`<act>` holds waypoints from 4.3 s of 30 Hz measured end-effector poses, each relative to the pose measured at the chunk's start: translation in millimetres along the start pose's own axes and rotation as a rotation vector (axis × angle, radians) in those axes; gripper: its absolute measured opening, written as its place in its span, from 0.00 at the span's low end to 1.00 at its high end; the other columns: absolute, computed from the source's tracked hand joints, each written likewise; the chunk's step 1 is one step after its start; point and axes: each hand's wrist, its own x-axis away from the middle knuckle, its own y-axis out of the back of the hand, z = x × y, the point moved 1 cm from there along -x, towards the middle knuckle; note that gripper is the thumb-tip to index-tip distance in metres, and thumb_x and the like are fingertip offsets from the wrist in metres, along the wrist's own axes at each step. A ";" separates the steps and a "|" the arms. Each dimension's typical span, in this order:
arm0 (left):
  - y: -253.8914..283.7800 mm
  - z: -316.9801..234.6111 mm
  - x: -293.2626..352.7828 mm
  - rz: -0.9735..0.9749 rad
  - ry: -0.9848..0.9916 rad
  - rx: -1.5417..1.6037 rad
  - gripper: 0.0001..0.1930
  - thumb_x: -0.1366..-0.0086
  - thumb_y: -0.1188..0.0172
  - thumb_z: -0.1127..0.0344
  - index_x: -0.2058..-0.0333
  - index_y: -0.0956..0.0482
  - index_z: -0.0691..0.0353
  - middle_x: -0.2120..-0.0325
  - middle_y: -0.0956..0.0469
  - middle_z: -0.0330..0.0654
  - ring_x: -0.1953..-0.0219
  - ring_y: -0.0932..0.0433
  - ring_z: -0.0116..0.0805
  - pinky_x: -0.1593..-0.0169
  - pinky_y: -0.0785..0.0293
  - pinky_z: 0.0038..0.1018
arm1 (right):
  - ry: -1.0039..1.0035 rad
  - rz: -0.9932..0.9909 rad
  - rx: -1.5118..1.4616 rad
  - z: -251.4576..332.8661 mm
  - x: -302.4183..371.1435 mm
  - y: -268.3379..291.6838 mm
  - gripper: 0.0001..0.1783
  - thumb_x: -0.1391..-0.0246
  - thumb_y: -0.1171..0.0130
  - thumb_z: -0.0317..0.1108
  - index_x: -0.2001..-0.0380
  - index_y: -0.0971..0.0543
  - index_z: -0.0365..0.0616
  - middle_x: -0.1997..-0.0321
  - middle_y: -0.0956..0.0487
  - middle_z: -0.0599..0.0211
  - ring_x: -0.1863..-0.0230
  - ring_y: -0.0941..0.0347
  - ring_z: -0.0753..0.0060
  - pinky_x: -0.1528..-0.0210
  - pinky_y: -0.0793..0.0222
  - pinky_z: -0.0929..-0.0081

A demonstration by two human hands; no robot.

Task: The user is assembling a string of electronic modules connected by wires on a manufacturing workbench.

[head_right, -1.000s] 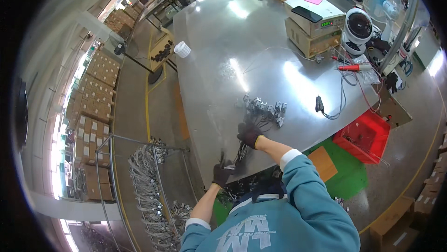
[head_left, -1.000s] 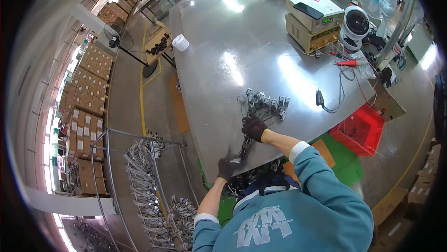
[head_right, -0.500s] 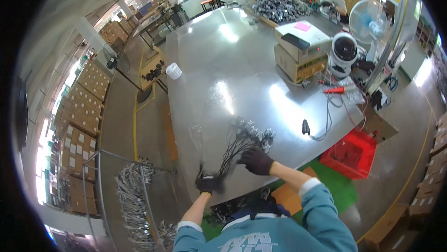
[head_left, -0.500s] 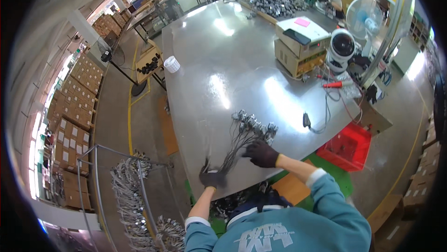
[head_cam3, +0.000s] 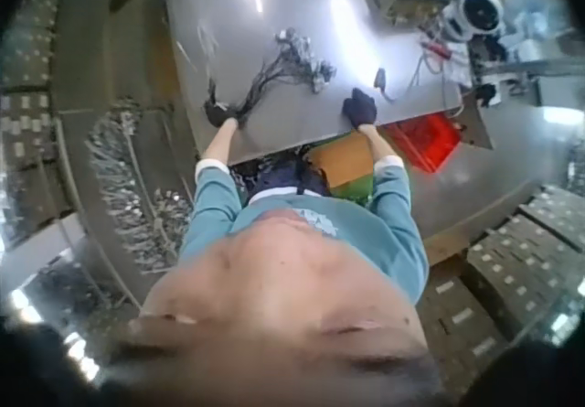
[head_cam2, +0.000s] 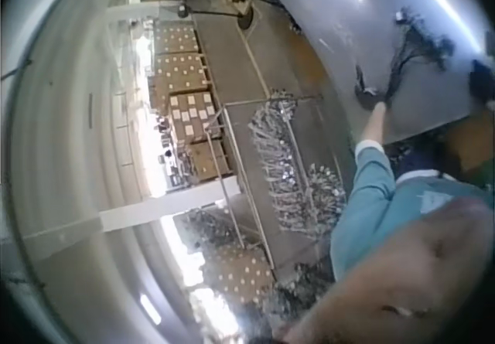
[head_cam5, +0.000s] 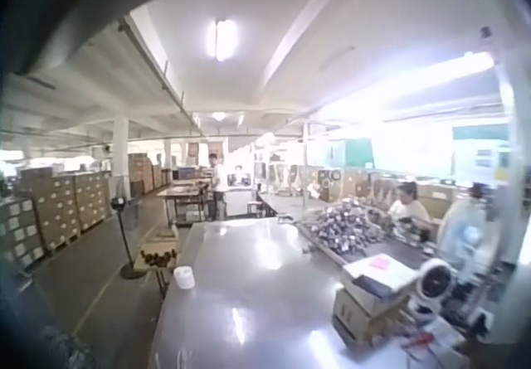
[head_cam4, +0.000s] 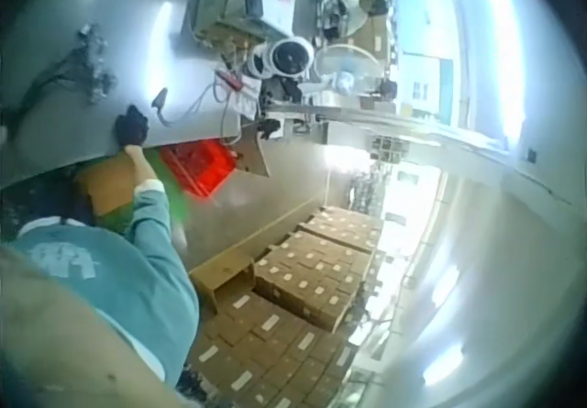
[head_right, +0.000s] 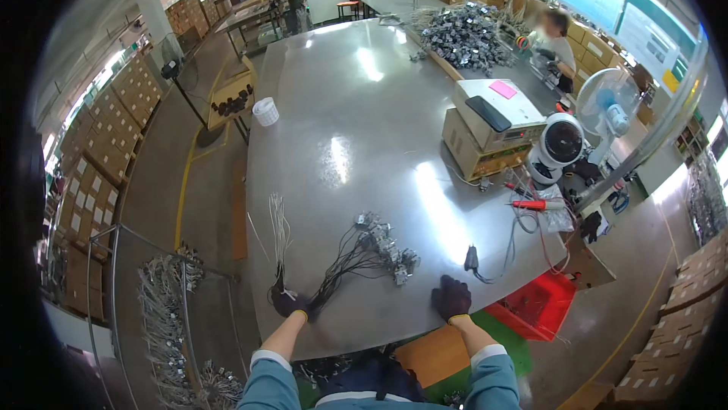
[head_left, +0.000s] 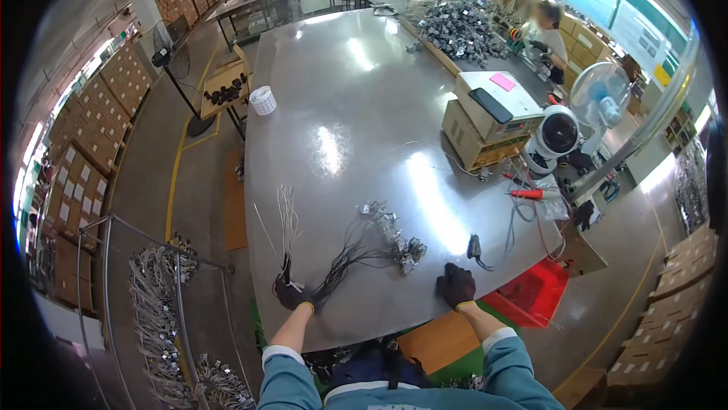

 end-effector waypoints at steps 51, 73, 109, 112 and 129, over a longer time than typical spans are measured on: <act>-11.8 -31.3 11.0 -0.281 -0.023 -0.191 0.14 0.35 0.38 0.58 0.53 0.15 0.53 0.55 0.17 0.48 0.49 0.20 0.55 0.46 0.27 0.51 | 0.761 0.200 0.185 72.5 -266.0 8.1 0.20 0.46 0.37 0.48 0.51 0.14 0.57 0.60 0.14 0.63 0.56 0.21 0.50 0.51 0.29 0.49; 46.8 -137.4 8.7 -0.061 0.103 -0.059 0.11 0.34 0.39 0.60 0.57 0.12 0.52 0.60 0.15 0.47 0.53 0.17 0.52 0.49 0.24 0.49 | 0.736 0.183 0.213 58.9 -259.5 7.9 0.20 0.47 0.37 0.46 0.51 0.15 0.56 0.62 0.16 0.64 0.59 0.23 0.50 0.55 0.31 0.48; 11.7 -13.3 -48.3 0.831 -1.100 -1.477 0.37 0.23 0.55 0.37 0.26 0.32 0.57 0.30 0.26 0.53 0.28 0.29 0.58 0.29 0.30 0.50 | 0.915 0.057 -0.420 30.1 -336.6 -2.0 0.14 0.44 0.37 0.43 0.56 0.13 0.55 0.59 0.17 0.65 0.50 0.21 0.56 0.47 0.25 0.52; 15.6 -33.9 -31.3 0.862 -0.660 -1.710 0.37 0.23 0.57 0.33 0.25 0.33 0.48 0.30 0.26 0.50 0.32 0.23 0.58 0.30 0.29 0.52 | 0.923 0.093 -0.401 30.6 -333.8 -4.7 0.14 0.43 0.37 0.43 0.57 0.13 0.54 0.60 0.18 0.66 0.51 0.21 0.56 0.48 0.24 0.53; 22.4 -90.8 -0.8 0.635 -0.152 -1.481 0.27 0.22 0.57 0.44 0.39 0.16 0.48 0.39 0.18 0.40 0.35 0.23 0.42 0.35 0.28 0.48 | 0.938 0.232 -0.214 44.9 -335.8 1.7 0.16 0.40 0.38 0.44 0.51 0.15 0.56 0.57 0.17 0.69 0.50 0.20 0.58 0.48 0.24 0.55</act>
